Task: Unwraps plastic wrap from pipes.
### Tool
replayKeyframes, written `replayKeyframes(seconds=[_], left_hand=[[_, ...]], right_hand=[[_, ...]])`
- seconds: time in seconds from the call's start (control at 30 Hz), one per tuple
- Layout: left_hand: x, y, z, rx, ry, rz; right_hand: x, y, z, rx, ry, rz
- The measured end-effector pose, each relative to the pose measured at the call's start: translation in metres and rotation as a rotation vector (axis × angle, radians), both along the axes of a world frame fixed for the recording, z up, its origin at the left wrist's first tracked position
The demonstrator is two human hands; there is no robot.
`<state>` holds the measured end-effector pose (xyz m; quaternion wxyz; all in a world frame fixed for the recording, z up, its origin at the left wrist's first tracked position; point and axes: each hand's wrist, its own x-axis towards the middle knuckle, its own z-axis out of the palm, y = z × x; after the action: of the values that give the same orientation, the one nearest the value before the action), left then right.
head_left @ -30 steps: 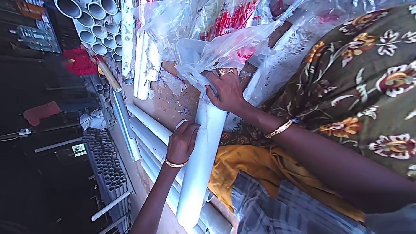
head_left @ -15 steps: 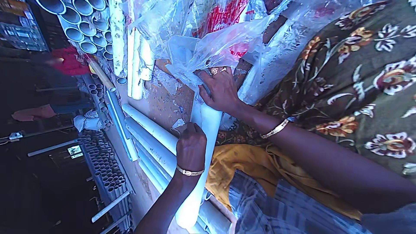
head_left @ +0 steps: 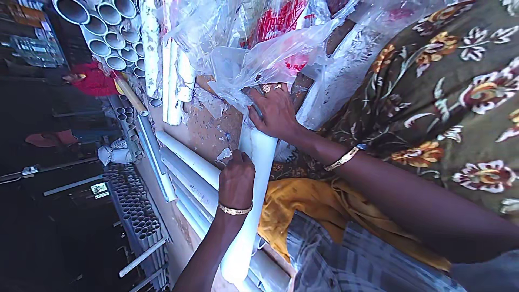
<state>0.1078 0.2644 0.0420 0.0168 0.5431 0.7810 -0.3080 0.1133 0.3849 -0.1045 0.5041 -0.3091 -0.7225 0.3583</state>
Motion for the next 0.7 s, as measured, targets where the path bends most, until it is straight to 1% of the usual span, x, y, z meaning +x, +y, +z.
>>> replayKeyframes(seconds=[0.13,0.27,0.33,0.4,0.43,0.5,0.6,0.7], left_hand=[[0.000,-0.001,-0.004,0.043,0.024,-0.048],[-0.013,-0.022,-0.017,0.242,0.031,-0.165],[-0.021,-0.033,-0.019,0.341,-0.025,-0.209],[-0.027,-0.035,-0.015,0.392,-0.140,-0.206],[-0.028,-0.036,-0.012,0.389,-0.179,-0.199],[-0.026,-0.036,-0.011,0.363,-0.182,-0.196],[-0.021,-0.030,-0.011,0.296,-0.115,-0.203],[-0.023,-0.027,-0.016,0.243,0.017,-0.307]], right_hand=[[-0.002,0.001,-0.001,0.009,0.001,-0.011],[-0.003,0.000,0.001,0.002,0.015,0.002],[-0.001,-0.001,0.001,-0.009,0.028,0.004],[0.001,0.001,0.000,-0.009,0.023,0.001],[0.002,0.000,0.001,-0.015,0.019,0.005],[0.002,0.000,0.001,-0.017,0.019,0.004],[0.001,0.000,0.000,-0.015,0.016,0.005],[0.002,0.000,0.000,-0.017,0.015,0.008]])
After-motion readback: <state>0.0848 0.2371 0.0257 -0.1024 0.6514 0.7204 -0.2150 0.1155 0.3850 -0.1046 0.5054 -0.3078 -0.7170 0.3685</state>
